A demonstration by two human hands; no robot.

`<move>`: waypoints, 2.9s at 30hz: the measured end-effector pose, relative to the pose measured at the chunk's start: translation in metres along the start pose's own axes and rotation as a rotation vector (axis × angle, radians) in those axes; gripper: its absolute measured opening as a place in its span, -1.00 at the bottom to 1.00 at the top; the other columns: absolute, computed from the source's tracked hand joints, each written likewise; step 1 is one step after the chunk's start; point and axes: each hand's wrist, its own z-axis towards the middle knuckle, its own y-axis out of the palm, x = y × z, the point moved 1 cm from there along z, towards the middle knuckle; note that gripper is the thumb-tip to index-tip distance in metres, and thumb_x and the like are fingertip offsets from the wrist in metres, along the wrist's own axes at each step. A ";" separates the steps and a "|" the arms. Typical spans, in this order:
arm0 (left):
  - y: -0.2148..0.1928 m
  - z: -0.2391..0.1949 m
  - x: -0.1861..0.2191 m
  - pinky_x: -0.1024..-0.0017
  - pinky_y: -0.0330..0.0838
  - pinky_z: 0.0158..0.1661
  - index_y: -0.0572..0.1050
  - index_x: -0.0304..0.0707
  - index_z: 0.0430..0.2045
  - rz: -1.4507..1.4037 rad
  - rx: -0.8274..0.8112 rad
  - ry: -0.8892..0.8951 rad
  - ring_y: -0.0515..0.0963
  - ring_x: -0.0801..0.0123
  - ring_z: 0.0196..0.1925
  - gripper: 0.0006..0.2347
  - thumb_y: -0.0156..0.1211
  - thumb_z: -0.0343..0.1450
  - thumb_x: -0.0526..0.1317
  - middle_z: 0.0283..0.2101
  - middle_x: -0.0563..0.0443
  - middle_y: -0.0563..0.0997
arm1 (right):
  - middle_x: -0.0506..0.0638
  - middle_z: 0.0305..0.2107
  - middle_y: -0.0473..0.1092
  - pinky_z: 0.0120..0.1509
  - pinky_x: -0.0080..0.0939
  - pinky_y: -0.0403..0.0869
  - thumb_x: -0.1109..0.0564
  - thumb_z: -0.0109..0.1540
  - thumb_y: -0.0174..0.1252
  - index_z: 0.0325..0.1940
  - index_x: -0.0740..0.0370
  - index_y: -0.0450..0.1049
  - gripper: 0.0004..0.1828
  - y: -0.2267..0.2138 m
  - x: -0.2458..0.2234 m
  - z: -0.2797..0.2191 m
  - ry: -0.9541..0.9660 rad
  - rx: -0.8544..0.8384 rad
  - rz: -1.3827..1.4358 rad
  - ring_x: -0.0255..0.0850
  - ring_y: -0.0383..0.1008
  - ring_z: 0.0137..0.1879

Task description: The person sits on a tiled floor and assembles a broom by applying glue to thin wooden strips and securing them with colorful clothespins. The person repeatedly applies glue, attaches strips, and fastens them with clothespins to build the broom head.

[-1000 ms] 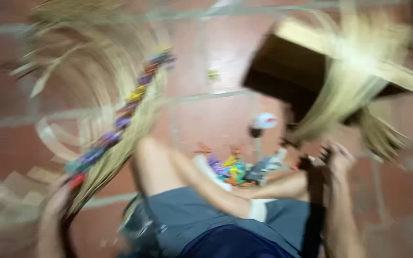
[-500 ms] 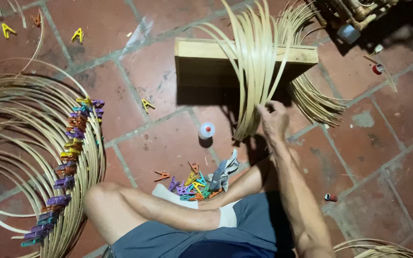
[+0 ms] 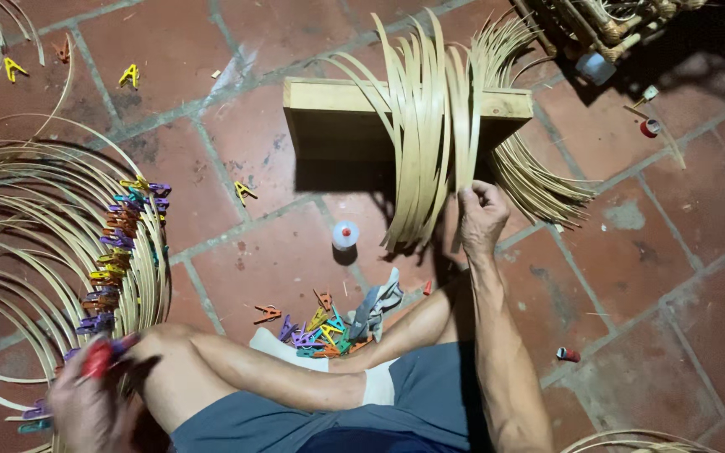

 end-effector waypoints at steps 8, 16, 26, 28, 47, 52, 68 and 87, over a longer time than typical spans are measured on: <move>0.114 -0.020 -0.030 0.36 0.59 -0.17 0.51 -0.51 0.05 -0.025 -0.228 -0.194 0.68 0.16 -0.19 -0.75 0.15 0.49 -0.40 -0.14 -0.39 0.67 | -0.13 -0.41 0.47 -0.21 -0.38 0.42 0.24 0.27 0.26 -0.22 0.38 0.54 -0.90 -0.013 0.006 0.013 -0.011 -0.086 -0.085 -0.42 0.39 -0.31; 0.141 -0.042 -0.056 0.40 0.57 -0.10 0.52 -0.52 0.01 0.039 -0.387 -0.273 0.71 0.18 -0.11 -0.74 0.12 0.44 -0.40 -0.15 -0.37 0.70 | -0.11 -0.47 0.43 -0.37 -0.44 0.29 0.28 0.21 0.32 -0.16 0.36 0.55 -0.85 -0.014 -0.008 0.014 0.160 -0.041 0.087 -0.45 0.32 -0.43; 0.169 -0.057 -0.052 0.32 0.61 -0.19 0.52 -0.51 0.03 -0.060 -0.411 -0.414 0.67 0.24 -0.31 -0.73 0.13 0.45 -0.36 -0.15 -0.43 0.68 | -0.04 -0.44 0.48 -0.35 -0.38 0.39 0.29 0.25 0.30 -0.14 0.36 0.54 -0.88 -0.015 -0.076 -0.011 -0.039 0.085 0.179 -0.36 0.42 -0.43; 0.190 -0.056 -0.030 0.33 0.58 -0.27 0.51 -0.47 0.05 -0.038 -0.487 -0.444 0.68 0.22 -0.32 -0.71 0.08 0.47 -0.29 -0.10 -0.39 0.69 | -0.02 -0.38 0.50 -0.25 -0.34 0.44 0.31 0.25 0.31 -0.15 0.36 0.55 -0.89 -0.023 -0.103 -0.034 -0.112 0.060 0.072 -0.32 0.46 -0.34; 0.160 0.175 0.244 0.51 0.40 -0.45 0.50 -0.49 -0.21 -0.772 -0.425 -0.072 0.59 0.36 -0.38 -0.88 0.13 0.55 -0.33 -0.32 -0.14 0.61 | -0.04 -0.53 0.45 -0.33 -0.35 0.41 0.37 0.12 0.33 -0.28 0.34 0.51 -0.86 0.096 -0.180 -0.207 -0.329 -0.799 0.144 -0.36 0.45 -0.42; 0.153 0.168 0.283 0.46 0.33 -0.51 0.46 -0.44 -0.38 -0.715 -0.357 0.042 0.53 0.32 -0.49 -0.88 0.07 0.51 -0.32 -0.48 -0.10 0.54 | -0.06 -0.53 0.43 -0.35 -0.35 0.39 0.32 0.16 0.31 -0.27 0.32 0.53 -0.90 0.115 -0.167 -0.209 -0.278 -0.844 0.115 -0.35 0.42 -0.43; 0.207 -0.104 0.104 0.59 0.42 -0.54 0.50 -0.38 0.21 -0.366 -0.424 -0.038 0.49 0.50 -0.56 -0.64 0.03 0.50 -0.50 -0.34 -0.20 0.63 | 0.02 -0.40 0.41 -0.42 -0.28 0.45 0.26 0.43 0.20 -0.08 0.38 0.39 -0.88 0.181 -0.306 -0.055 0.135 -0.913 0.675 -0.29 0.42 -0.43; 0.184 -0.122 0.105 0.54 0.56 -0.30 0.46 -0.41 0.21 -0.312 -0.364 0.052 0.65 0.44 -0.26 -0.64 0.05 0.48 -0.54 -0.03 -0.28 0.67 | 0.12 -0.45 0.45 -0.45 -0.25 0.46 0.26 0.42 0.13 -0.10 0.40 0.36 -0.88 0.218 -0.327 -0.104 0.263 -1.109 0.784 -0.22 0.46 -0.51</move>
